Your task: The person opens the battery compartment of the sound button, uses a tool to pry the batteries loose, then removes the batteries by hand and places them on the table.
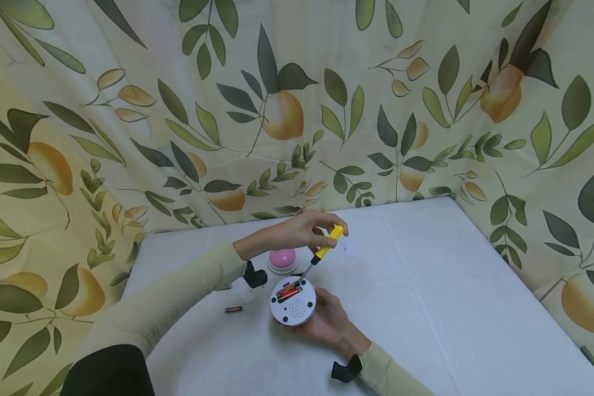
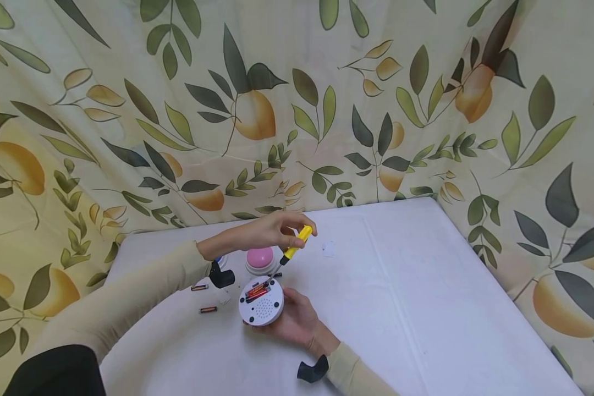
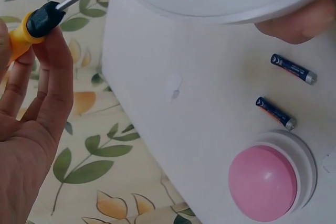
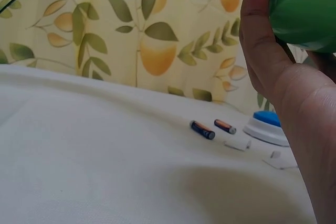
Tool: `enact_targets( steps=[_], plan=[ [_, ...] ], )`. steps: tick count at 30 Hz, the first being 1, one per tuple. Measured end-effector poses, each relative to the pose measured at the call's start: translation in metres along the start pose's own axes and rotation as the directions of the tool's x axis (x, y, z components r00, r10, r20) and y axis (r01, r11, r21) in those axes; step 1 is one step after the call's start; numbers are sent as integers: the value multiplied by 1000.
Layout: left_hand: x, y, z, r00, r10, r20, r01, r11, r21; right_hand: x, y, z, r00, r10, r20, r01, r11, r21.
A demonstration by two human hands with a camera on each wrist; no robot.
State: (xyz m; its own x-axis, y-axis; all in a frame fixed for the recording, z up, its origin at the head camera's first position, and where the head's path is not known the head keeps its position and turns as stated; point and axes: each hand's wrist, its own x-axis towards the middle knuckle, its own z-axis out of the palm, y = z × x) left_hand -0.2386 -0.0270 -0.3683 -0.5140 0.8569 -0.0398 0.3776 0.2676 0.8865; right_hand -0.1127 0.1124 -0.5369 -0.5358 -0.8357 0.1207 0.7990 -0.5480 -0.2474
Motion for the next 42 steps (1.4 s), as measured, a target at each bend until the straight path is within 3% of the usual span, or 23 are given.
enact_targets(
  steps=[8,16,21,32,42],
  plan=[
    [8,-6,1,991,-113,75,115,993,-16,0,1,4,999,17,-50,-18,1000,-23],
    [14,-15,4,958,-250,142,261,963,-65,0,2,7,996,50,-77,-55,997,-56],
    [16,-19,6,940,-292,178,312,945,-96,0,1,4,996,57,-62,-60,997,-51],
    [16,-23,4,942,-301,147,319,940,-120,-3,-1,-1,998,45,-38,-47,998,-48],
    [20,-20,1,962,-272,-15,267,952,-151,-6,-8,0,997,-32,-69,30,999,-30]
  ],
)
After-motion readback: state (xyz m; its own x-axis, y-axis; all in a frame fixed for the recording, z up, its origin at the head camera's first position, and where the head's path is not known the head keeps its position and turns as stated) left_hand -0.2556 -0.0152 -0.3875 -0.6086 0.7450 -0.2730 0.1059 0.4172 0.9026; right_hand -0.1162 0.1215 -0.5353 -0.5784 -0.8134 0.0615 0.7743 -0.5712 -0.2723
